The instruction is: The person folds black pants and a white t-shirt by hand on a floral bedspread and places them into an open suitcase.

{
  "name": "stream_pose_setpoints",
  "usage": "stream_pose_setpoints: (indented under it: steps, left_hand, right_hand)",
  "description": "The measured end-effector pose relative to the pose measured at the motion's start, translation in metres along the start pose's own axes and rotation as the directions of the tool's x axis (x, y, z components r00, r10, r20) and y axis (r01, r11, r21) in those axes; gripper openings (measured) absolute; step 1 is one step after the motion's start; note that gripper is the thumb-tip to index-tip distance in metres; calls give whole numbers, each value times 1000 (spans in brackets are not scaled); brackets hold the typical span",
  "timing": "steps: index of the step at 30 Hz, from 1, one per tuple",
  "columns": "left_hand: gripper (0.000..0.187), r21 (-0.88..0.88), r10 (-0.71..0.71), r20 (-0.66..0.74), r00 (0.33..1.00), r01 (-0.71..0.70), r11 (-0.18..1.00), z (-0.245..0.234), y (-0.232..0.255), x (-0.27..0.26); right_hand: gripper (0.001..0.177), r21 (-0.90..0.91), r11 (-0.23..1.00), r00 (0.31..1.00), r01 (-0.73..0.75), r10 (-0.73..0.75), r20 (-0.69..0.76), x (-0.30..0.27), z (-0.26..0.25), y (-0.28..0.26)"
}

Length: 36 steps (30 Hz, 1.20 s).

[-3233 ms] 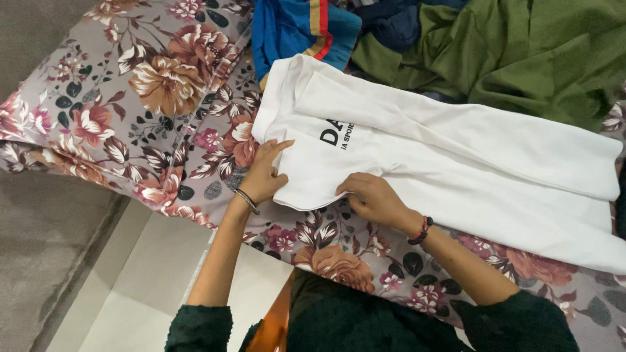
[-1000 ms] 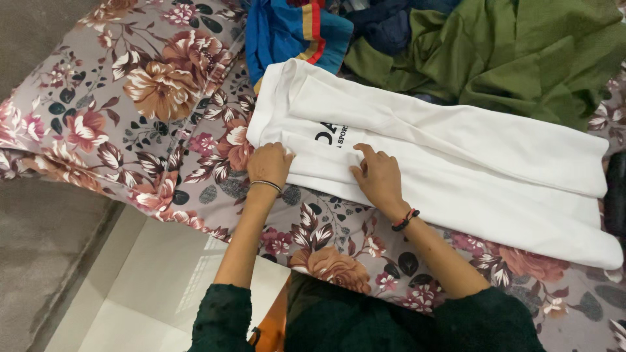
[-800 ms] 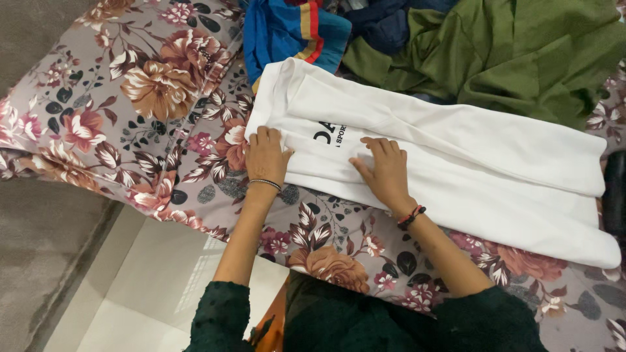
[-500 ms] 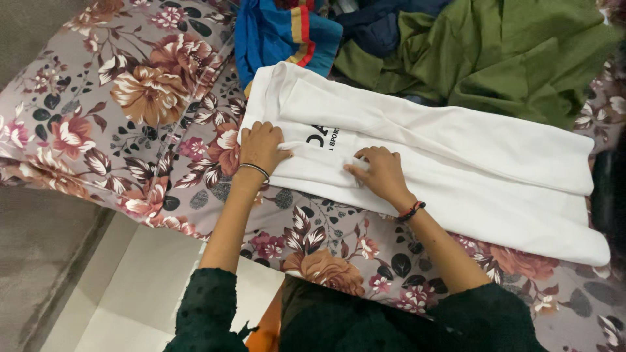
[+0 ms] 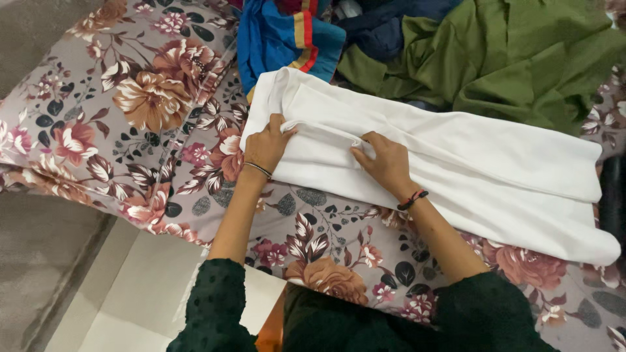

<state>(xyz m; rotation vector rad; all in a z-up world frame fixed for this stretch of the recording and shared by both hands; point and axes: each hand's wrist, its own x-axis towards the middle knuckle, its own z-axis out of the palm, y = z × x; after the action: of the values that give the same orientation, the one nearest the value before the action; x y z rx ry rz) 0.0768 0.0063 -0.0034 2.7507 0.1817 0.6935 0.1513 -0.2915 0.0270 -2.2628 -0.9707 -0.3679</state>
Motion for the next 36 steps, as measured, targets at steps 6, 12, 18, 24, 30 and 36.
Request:
stream_pose_setpoints:
  steps: [6,12,18,24,30,36]
  left_hand:
    - [49,35,-26,145,989,21,999,17,-11,20]
    - [58,6,-94,210,973,95,995,-8,-1,28]
    - [58,-51,299,-13,954,-299,953,-67,11,2]
    - [62,212,556,355,752,-644,735,-53,8,-17]
    - [48,315,651,234,722,-690,652,-30,-12,-25]
    - [48,221,656,296,695,-718,660,-42,-23,-57]
  right_hand:
    - [35,-62,997,997,37,-33,64,5,15,13]
    - [38,-98,982,972,-159,174,160,17,3,0]
    - [52,-206,958,979,201,-200,24,-8,-18,-26]
    - [37,-276,853,896,443,-414,160,-9,-1,-31]
    - [29,-294,849,898,439,-404,176,-12,2,-29]
    - [32,-225,818,847,530,-497,190,-37,11,-44]
